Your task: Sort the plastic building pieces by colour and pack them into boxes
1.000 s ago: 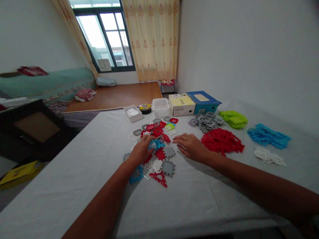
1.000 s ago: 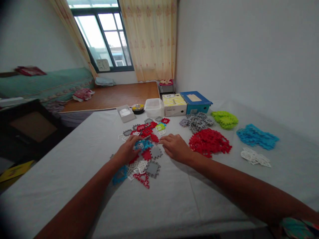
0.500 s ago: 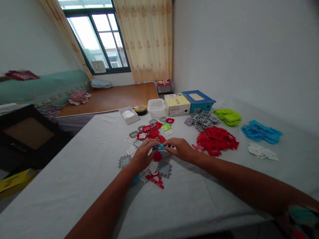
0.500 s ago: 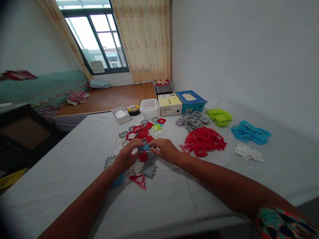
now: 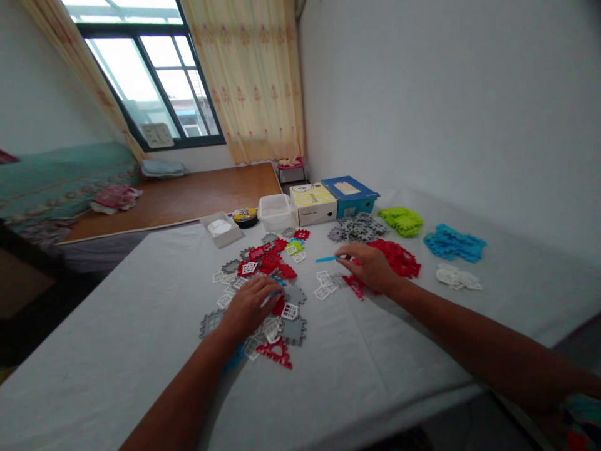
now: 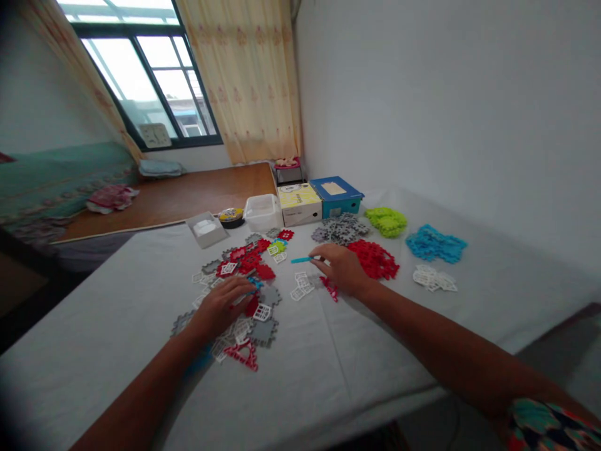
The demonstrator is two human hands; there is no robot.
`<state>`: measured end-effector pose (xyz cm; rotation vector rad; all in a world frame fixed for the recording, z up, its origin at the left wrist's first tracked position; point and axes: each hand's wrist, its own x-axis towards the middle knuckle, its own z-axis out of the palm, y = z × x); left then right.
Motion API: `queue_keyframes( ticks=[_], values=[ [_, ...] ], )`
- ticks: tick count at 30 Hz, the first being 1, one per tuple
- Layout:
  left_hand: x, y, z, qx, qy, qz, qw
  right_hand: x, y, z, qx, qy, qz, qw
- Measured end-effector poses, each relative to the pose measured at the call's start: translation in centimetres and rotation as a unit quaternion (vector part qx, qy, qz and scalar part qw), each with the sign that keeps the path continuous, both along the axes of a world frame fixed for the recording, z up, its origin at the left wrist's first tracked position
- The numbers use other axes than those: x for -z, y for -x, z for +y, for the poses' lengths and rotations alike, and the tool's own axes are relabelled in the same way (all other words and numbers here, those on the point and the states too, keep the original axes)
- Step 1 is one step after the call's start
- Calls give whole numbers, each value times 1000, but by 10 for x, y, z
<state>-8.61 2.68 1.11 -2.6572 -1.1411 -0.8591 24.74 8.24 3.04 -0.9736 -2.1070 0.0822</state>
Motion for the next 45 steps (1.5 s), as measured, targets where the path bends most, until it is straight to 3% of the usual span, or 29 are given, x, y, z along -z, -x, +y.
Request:
queue_keyframes(
  ticks=[3, 6, 11, 14, 17, 20, 22, 26, 29, 32, 35, 40, 45],
  values=[
    [5, 3, 3, 9, 7, 12, 1000, 2, -64, 16, 122, 26, 10, 992],
    [12, 8, 7, 10, 15, 26, 999, 0, -140, 32, 265, 26, 14, 964],
    [16, 9, 9, 7, 28, 34, 999, -1, -253, 39, 490, 18, 46, 870],
    [14, 8, 9, 4, 41, 35, 999, 7, -290, 33, 550, 65, 41, 832],
    [12, 5, 7, -1, 51, 33, 998, 17, -298, 31, 555, 94, 35, 826],
    [9, 2, 4, -14, 66, 39, 997, 18, -278, 36, 544, 54, 29, 837],
    [6, 0, 3, -24, 74, 43, 996, 12, -247, 40, 496, 11, 16, 868],
    [2, -1, 0, -52, 76, 46, 995, -5, -149, 40, 282, -30, -19, 959],
    [2, 4, 0, -76, 71, 9, 995, -8, -64, 29, 110, -11, -61, 992],
    [5, 10, 1, -95, 75, -8, 993, -2, 7, 13, -30, 16, -86, 996],
    [8, 14, 2, -98, 92, 29, 990, 3, 58, -1, -119, 31, -128, 984],
    [8, 12, 1, -96, 119, 54, 987, 7, 107, -9, -160, 45, -153, 974],
    [8, 13, 2, -115, 141, 29, 983, 18, 124, -10, -160, 66, -135, 976]
  ],
)
